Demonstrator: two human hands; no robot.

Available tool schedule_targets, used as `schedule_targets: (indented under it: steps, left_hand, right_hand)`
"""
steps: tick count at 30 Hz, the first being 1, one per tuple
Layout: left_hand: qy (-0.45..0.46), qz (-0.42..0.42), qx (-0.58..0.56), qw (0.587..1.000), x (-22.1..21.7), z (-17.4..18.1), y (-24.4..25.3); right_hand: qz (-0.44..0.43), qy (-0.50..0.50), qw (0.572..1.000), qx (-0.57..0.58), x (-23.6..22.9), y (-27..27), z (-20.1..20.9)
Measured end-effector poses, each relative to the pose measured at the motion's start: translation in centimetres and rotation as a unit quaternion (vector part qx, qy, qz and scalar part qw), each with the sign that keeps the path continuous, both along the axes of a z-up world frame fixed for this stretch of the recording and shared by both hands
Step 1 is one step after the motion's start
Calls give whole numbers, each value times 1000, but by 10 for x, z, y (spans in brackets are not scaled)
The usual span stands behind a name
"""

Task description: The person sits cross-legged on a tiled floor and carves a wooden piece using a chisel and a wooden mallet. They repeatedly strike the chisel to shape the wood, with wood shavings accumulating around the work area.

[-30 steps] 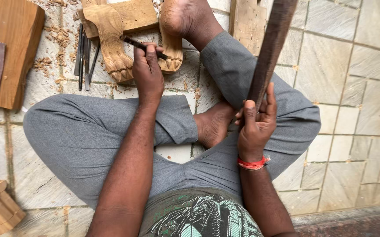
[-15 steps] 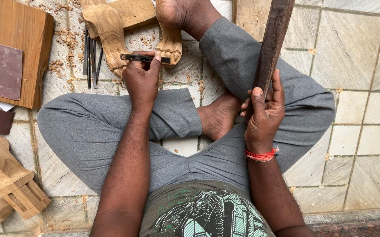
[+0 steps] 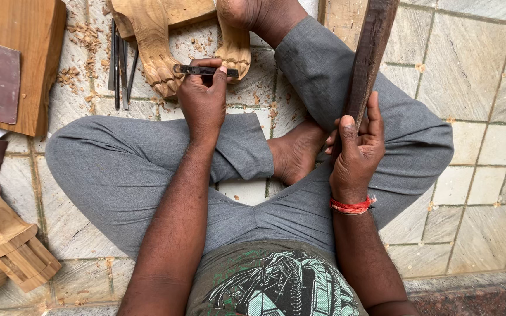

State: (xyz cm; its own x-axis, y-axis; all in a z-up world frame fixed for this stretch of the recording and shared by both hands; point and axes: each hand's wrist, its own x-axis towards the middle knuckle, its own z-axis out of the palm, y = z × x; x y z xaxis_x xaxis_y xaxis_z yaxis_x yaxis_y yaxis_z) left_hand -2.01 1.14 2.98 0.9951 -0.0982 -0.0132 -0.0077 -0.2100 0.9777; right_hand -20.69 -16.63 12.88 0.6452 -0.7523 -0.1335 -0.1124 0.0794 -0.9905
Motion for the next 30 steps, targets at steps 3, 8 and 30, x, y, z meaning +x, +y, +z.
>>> schedule_targets:
  steps: [3, 8, 30]
  left_hand:
    - [-32, -11, 29, 999, -3, 0, -1]
    - [-95, -21, 83, 992, -4, 8, -3]
    - [-123, -107, 188, 969, -20, -3, -11]
  right_hand:
    - [25, 3, 999, -25, -5, 2, 1]
    - [113, -12, 987, -116, -4, 5, 11]
    - [345, 1, 737, -582, 57, -18, 98]
